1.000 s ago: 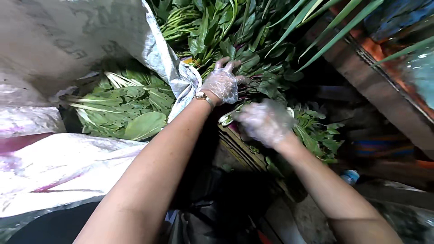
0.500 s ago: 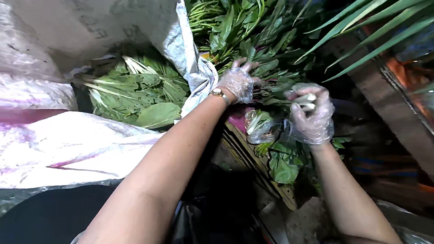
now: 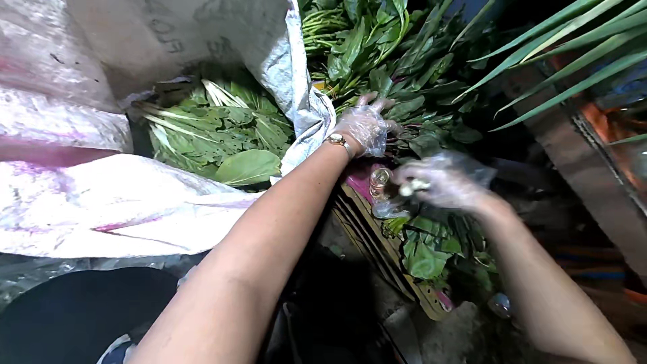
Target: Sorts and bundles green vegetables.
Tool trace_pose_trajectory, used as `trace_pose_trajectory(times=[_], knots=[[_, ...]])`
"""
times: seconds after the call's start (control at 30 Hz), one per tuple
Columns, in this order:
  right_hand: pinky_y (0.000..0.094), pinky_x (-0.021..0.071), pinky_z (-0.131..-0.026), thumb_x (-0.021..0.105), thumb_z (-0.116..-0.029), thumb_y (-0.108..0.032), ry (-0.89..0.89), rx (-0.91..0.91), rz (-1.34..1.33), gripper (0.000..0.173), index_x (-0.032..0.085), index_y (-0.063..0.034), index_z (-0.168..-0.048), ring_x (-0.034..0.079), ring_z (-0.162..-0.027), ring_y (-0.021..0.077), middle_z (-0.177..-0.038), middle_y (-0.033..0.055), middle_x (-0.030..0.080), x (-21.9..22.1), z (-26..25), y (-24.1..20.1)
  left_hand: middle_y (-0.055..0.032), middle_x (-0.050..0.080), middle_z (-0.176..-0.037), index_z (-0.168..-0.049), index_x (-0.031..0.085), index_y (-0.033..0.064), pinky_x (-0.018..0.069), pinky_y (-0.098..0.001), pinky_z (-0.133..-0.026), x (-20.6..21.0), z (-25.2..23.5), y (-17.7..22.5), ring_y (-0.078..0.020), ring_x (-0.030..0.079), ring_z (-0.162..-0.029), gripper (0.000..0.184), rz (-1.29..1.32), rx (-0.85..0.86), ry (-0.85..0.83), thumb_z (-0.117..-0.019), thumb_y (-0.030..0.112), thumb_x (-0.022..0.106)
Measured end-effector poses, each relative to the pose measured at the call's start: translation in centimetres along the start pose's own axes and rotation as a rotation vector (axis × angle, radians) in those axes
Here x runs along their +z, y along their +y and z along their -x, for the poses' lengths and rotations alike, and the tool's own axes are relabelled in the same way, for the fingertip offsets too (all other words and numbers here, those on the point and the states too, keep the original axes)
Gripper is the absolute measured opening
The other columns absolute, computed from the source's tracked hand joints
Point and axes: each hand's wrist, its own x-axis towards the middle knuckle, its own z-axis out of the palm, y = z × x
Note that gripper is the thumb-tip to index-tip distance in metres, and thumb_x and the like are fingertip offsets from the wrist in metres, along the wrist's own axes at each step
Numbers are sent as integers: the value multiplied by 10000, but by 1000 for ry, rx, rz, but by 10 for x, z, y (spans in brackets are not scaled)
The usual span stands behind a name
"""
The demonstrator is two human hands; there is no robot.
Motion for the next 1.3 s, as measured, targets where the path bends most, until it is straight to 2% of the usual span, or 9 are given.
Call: trace_pose_trajectory(times=[0.13,0.23,0.37,0.47,0.6,0.77,0.93,1.17,1.3], knots=[[223,573,-890,665,-830,-92,416,-13,-519,269,651,-117,-1098,659,-1013,11,-1113,-68,699,-41,64,26,-10,371,-1630,-1295,677,418,444,-652,-1009,3,-1,0,-416,215,-1523,576,-19,-4,10,-752,299,828],[330,548,-1025,764,-893,-287,630,-97,-663,340,624,-218,-1195,643,-1167,130,-1212,-66,668,-58,114,39,12,375,-1628,-1300,669,437,415,-693,-996,1,1,5,-412,214,-1524,561,-39,-34,13,-772,304,805],[337,558,-1023,805,-872,-306,877,-111,-824,511,560,-122,-1281,669,-1129,176,-1200,3,667,-48,157,33,0,334,-1656,-1320,649,430,143,-814,-1097,16,15,28,-445,142,-1545,514,-108,-80,58,-829,311,746],[330,590,-922,780,-904,-334,812,-193,-847,508,580,-126,-1322,692,-1009,151,-1171,2,686,-39,172,38,6,335,-1658,-1380,596,430,85,-851,-1072,28,21,28,-443,155,-1547,577,-181,-72,127,-841,274,733],[279,628,-600,864,-778,-367,871,122,-825,454,642,-240,-1153,689,-715,76,-990,-102,712,-27,131,-47,-65,334,-1656,-1392,597,392,45,-850,-1081,35,16,43,-483,128,-1540,583,-200,-172,196,-828,323,724],[220,578,-779,719,-829,-187,665,236,-832,370,652,25,-1125,658,-877,8,-1030,2,700,51,77,-74,-152,338,-1642,-1399,604,340,98,-806,-1122,44,5,37,-538,143,-1518,568,-187,-144,233,-892,99,687],[173,514,-797,688,-843,-81,526,336,-901,341,648,82,-1140,610,-877,-9,-1024,76,679,71,76,-76,-137,383,-1610,-1413,588,301,373,-717,-1056,15,-9,27,-496,287,-1478,672,-110,-210,209,-771,349,781],[243,518,-902,685,-890,-63,587,462,-988,347,638,71,-1206,634,-995,75,-1128,137,683,76,89,-63,-169,393,-1587,-1409,583,201,398,-674,-1051,6,-7,33,-494,324,-1450,740,-115,-265,194,-741,380,844],[201,534,-862,657,-888,-78,782,477,-1217,353,617,40,-1218,630,-948,12,-1098,52,675,79,82,-64,-237,267,-1645,-1455,553,225,229,-796,-1088,37,14,37,-580,137,-1495,777,-220,-148,171,-740,323,839]])
